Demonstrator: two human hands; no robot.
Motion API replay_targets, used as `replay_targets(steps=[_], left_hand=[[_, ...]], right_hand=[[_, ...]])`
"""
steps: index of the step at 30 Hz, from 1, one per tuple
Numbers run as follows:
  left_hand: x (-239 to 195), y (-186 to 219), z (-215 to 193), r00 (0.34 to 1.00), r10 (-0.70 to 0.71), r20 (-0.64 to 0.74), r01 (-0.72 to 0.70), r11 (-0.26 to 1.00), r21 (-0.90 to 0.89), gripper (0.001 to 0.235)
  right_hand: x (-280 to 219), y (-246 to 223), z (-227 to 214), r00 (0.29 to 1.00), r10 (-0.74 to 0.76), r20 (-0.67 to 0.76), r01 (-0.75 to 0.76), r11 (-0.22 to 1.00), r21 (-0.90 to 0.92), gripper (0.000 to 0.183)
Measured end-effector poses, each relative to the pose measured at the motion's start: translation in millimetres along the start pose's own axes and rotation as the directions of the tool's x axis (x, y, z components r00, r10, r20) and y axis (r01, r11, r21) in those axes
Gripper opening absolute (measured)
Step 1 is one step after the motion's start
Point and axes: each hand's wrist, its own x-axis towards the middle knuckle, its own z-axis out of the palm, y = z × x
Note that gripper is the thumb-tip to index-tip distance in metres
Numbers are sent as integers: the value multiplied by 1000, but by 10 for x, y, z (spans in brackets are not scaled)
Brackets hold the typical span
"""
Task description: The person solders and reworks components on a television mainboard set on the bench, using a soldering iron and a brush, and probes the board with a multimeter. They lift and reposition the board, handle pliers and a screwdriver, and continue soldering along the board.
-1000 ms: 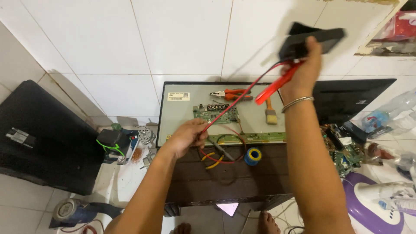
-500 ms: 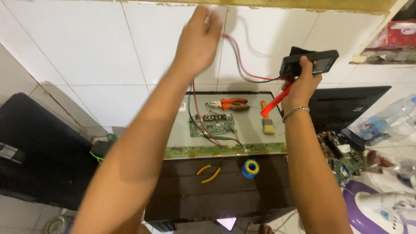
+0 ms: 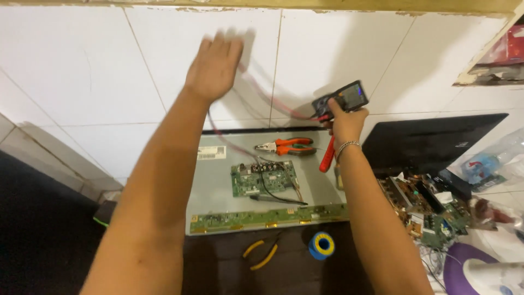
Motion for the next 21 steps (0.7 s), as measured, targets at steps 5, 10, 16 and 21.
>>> replay_targets(steps=[5, 10, 16, 21], left_hand=[[-871, -38, 687, 978, 29, 209, -57, 990, 128, 22], [-1229, 179, 841, 896, -157, 416, 103, 983, 149, 24], [-1424, 403, 1080, 789, -348, 505, 322, 936, 142, 23], [-1299, 512, 824, 688, -467, 555, 488, 864, 122, 27]], right_hand=[[784, 871, 230, 997, -71, -40, 58, 964, -259, 61], [419, 765, 473, 996, -83, -17, 62, 845, -531, 61], [319, 764, 386, 996, -88, 2, 70, 783, -618, 60], [849, 1198, 228, 990, -103, 98, 142, 744, -653, 59]])
